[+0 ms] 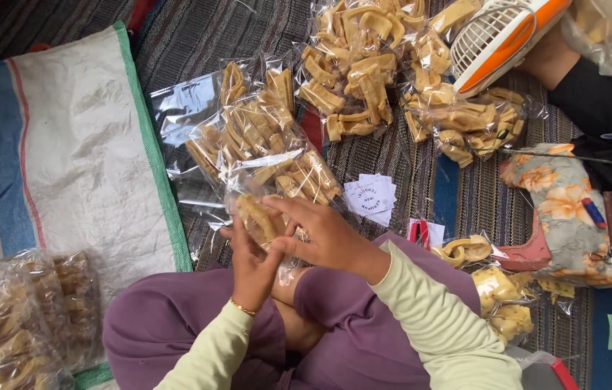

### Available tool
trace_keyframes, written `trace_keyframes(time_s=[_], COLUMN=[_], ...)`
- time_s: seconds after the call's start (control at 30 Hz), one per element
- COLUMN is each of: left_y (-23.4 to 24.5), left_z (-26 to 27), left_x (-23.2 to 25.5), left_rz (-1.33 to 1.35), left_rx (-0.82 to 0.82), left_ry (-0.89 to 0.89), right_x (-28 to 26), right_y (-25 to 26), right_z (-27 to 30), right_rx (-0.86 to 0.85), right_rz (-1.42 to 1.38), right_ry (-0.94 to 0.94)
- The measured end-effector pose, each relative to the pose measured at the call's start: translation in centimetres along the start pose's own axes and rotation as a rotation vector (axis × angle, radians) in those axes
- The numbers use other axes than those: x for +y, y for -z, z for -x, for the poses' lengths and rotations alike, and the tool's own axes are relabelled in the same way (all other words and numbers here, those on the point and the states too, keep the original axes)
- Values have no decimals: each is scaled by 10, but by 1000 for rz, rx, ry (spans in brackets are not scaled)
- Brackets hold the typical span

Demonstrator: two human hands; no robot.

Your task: Manually filling plastic bags with snacks and sealing them using a stapler.

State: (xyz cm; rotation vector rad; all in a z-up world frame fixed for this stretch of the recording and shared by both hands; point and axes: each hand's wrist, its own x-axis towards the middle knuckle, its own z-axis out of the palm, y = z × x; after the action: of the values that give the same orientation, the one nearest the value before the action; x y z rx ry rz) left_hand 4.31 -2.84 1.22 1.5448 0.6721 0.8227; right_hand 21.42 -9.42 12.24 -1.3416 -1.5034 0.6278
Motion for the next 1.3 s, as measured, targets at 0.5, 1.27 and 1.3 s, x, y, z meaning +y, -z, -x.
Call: trace_keyframes(time_s=[0.5, 1.27, 1.3], left_y=[49, 124, 122], left_z=[28, -12, -13], left_x=[-10, -75, -74], left_rz=[400, 601, 604], left_rx=[145, 135, 140], left_ry=[441, 587, 585], right_x=[135, 274, 271], right_y=[103, 157, 156], right_z=[24, 85, 81], right_rx=[262, 264, 260], right_rz=[531, 882, 885], right_ry=[-242, -1221, -1217])
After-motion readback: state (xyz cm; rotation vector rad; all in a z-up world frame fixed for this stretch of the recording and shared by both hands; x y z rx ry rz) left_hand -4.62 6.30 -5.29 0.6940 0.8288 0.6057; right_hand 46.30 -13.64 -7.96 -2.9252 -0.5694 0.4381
